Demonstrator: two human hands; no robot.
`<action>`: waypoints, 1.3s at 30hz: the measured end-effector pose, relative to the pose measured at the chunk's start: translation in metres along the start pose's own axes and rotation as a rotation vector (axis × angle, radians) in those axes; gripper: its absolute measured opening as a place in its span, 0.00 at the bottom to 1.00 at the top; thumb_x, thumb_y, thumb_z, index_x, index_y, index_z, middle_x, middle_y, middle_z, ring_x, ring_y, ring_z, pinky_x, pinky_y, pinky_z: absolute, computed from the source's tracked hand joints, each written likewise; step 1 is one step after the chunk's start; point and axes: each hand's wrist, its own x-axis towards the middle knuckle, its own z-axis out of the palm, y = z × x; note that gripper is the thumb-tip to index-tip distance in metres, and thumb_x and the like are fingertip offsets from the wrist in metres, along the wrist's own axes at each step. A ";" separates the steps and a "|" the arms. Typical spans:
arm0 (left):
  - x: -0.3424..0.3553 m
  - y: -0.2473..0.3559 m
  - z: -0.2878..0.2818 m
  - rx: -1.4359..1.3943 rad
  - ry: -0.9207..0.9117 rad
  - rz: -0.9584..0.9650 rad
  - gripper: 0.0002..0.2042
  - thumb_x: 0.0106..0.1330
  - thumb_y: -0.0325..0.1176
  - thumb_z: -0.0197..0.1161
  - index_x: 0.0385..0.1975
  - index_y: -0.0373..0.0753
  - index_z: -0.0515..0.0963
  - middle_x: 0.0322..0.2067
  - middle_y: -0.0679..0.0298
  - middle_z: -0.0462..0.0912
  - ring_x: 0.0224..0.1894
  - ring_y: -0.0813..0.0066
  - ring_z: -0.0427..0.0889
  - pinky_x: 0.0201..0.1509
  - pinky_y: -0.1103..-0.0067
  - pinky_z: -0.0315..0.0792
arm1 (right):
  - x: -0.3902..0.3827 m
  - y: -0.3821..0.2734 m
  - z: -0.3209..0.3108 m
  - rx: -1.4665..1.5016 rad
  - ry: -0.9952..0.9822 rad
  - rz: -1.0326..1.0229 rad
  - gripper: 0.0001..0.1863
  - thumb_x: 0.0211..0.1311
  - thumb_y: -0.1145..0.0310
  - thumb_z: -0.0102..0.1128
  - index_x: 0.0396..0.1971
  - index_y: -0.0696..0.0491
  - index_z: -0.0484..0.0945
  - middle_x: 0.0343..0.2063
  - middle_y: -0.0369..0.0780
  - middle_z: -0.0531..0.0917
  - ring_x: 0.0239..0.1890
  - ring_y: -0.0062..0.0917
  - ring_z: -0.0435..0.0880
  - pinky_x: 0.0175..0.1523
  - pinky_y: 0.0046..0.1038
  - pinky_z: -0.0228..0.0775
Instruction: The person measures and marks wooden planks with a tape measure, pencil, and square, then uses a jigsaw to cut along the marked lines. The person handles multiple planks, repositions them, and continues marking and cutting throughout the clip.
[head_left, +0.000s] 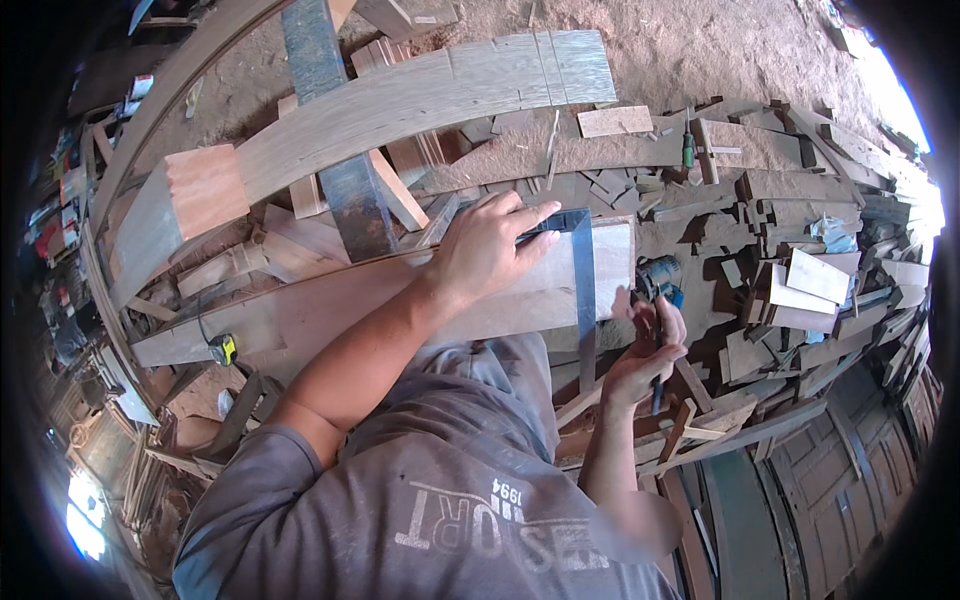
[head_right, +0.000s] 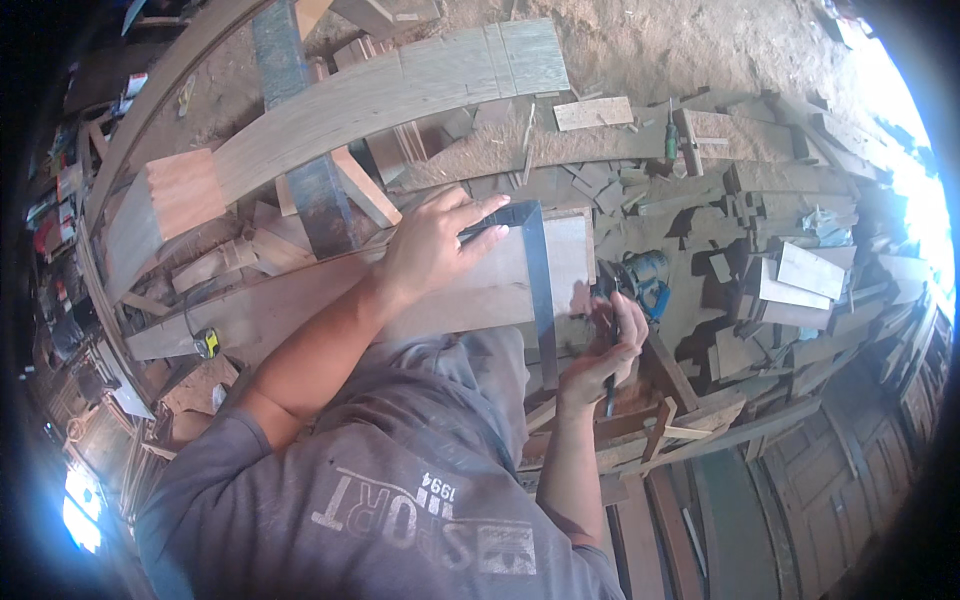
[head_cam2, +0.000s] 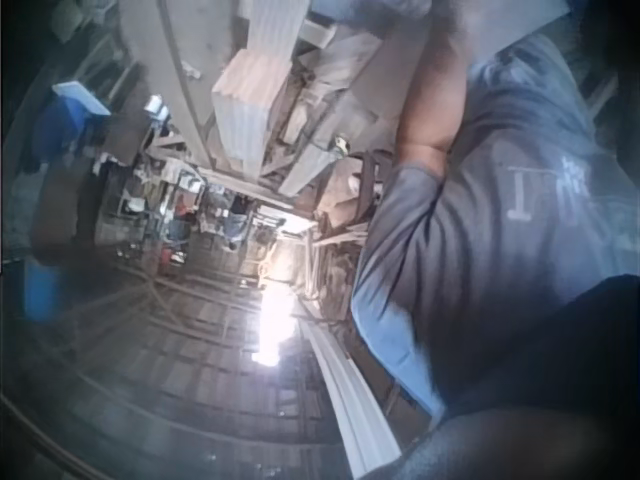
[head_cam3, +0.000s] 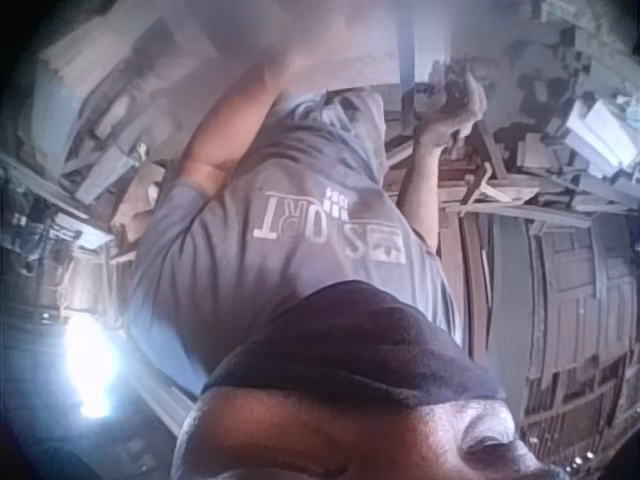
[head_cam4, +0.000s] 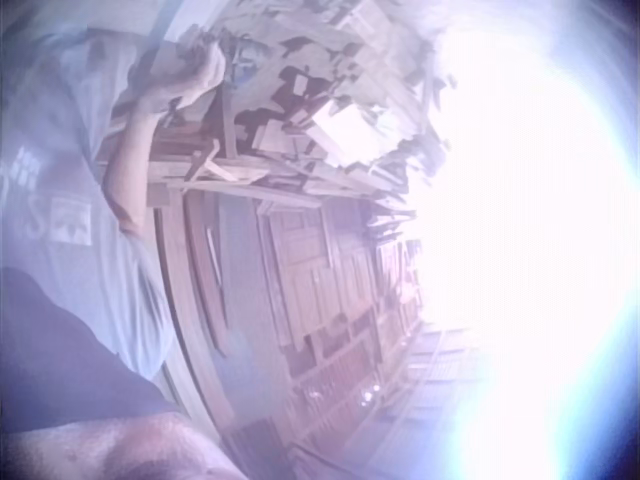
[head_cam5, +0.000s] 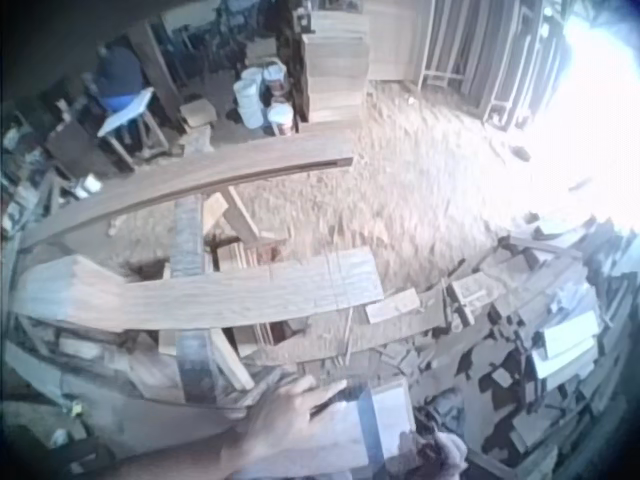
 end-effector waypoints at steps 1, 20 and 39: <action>0.000 0.000 -0.002 -0.004 -0.024 -0.018 0.19 0.72 0.45 0.73 0.59 0.45 0.89 0.36 0.57 0.84 0.38 0.56 0.87 0.43 0.63 0.82 | 0.010 -0.008 0.008 0.151 0.015 0.076 0.36 0.90 0.45 0.32 0.63 0.63 0.79 0.54 0.46 0.86 0.56 0.34 0.88 0.66 0.38 0.79; 0.010 -0.004 0.004 -0.110 0.035 0.026 0.18 0.65 0.37 0.79 0.53 0.37 0.89 0.32 0.58 0.85 0.33 0.60 0.86 0.38 0.66 0.81 | 0.036 -0.007 0.065 0.003 -0.212 0.127 0.10 0.77 0.84 0.61 0.54 0.64 0.83 0.56 0.48 0.87 0.56 0.30 0.90 0.66 0.31 0.83; 0.010 -0.002 0.005 -0.124 0.031 0.029 0.19 0.65 0.36 0.80 0.54 0.36 0.89 0.31 0.58 0.83 0.32 0.62 0.84 0.37 0.67 0.80 | 0.042 -0.013 0.067 -0.265 -0.274 -0.016 0.12 0.69 0.79 0.71 0.50 0.58 0.89 0.52 0.49 0.92 0.57 0.33 0.91 0.65 0.33 0.81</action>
